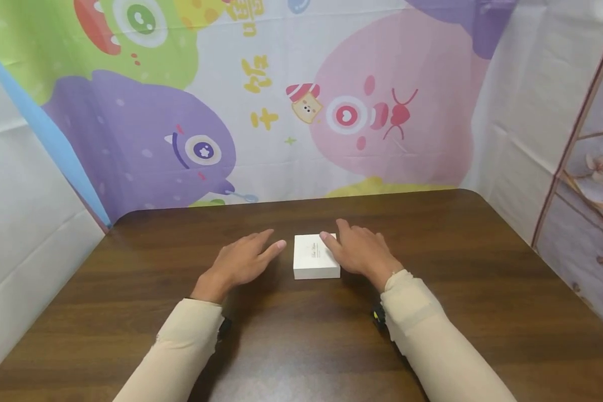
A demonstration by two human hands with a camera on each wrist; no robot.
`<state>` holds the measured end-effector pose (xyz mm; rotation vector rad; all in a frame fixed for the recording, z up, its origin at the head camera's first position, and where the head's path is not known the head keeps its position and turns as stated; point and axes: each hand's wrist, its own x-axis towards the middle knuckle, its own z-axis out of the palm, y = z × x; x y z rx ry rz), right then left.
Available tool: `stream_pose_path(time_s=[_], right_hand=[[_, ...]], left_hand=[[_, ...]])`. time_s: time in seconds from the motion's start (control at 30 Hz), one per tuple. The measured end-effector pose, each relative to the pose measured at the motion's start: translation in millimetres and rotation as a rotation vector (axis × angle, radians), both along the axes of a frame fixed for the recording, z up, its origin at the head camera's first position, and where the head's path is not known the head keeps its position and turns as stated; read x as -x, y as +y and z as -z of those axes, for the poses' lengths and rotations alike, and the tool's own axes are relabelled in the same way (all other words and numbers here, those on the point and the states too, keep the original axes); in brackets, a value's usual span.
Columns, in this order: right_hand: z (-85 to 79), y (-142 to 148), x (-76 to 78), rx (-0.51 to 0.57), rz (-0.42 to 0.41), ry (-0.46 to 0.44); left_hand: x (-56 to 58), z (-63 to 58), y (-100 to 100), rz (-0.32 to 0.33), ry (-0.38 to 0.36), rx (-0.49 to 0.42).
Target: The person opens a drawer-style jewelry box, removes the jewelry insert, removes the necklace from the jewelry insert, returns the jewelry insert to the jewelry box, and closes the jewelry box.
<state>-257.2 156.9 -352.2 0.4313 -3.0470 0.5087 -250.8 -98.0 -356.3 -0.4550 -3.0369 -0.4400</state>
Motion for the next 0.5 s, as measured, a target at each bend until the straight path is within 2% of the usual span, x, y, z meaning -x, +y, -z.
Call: stream_pose_path(time_s=[0.23, 0.5], right_hand=[[0.9, 1.8, -3.5, -0.014, 0.024, 0.012], [1.1, -1.1, -3.4, -0.024, 0.027, 0.019]], left_hand=[[-0.5, -3.2, 14.5, 0.030, 0.018, 0.010], [-3.4, -2.3, 17.8, 0.033, 0.015, 0.011]])
